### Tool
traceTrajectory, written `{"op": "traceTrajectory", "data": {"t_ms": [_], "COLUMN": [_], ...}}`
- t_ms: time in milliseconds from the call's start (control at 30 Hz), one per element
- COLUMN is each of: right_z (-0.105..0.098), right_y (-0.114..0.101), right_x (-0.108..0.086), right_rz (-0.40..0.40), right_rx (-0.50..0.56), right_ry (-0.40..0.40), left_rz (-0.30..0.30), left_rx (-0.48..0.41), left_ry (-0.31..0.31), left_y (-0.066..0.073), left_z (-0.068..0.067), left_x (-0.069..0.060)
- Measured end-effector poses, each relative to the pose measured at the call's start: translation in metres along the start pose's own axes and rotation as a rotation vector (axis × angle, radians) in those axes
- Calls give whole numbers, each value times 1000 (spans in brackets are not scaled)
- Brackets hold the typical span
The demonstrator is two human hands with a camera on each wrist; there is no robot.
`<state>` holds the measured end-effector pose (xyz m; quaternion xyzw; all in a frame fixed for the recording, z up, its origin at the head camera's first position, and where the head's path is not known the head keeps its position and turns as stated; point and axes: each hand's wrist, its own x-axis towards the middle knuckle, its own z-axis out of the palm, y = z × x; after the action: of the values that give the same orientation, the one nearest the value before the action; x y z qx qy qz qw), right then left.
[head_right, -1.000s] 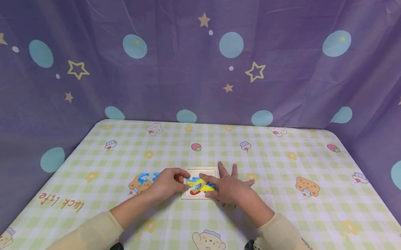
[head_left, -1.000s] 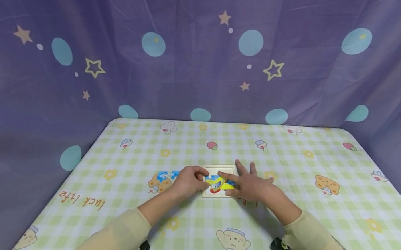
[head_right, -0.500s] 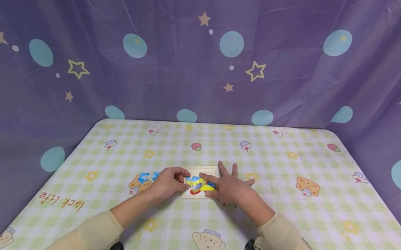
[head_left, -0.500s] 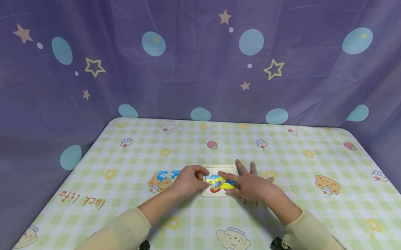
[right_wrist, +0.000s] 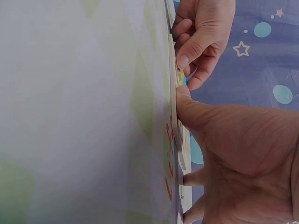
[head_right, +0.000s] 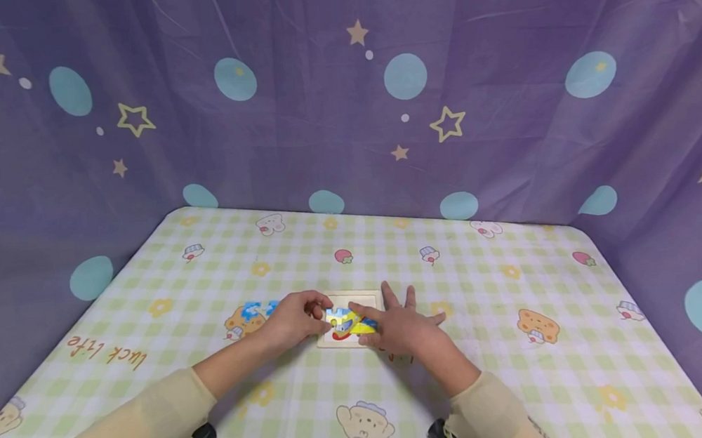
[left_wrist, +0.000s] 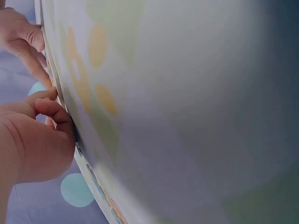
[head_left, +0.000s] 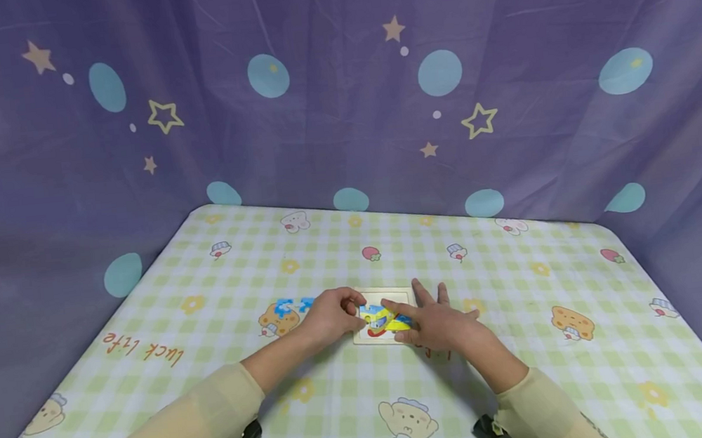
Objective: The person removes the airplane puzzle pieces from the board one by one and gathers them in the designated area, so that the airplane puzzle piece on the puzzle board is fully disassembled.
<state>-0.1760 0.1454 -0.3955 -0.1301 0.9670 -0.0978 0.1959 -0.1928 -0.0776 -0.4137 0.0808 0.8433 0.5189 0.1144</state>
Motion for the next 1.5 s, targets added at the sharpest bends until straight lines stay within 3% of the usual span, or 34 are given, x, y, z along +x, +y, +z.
{"op": "traceTrajectory", "data": {"t_ms": [300,767,1067,1300,1500], "right_z": [0,0,1,1,2], "right_y": [0,0,0,1,1], "right_x": [1,2,2,2,3], "right_rz": [7,12,10,12,2], "right_rx": [10,12,-3,-5,-21], "right_ry": [-4,-6,-11,-8,-3], "left_rz": [24,61,87,67,2], "left_rx": [22,-12,41,20,-39], "left_ry": [18,15,13,10,31], "left_y": [0,-2,-2,-2,-3], "left_z": [0,1,-1,-1,-4], "left_x": [1,3,1,1,2]}}
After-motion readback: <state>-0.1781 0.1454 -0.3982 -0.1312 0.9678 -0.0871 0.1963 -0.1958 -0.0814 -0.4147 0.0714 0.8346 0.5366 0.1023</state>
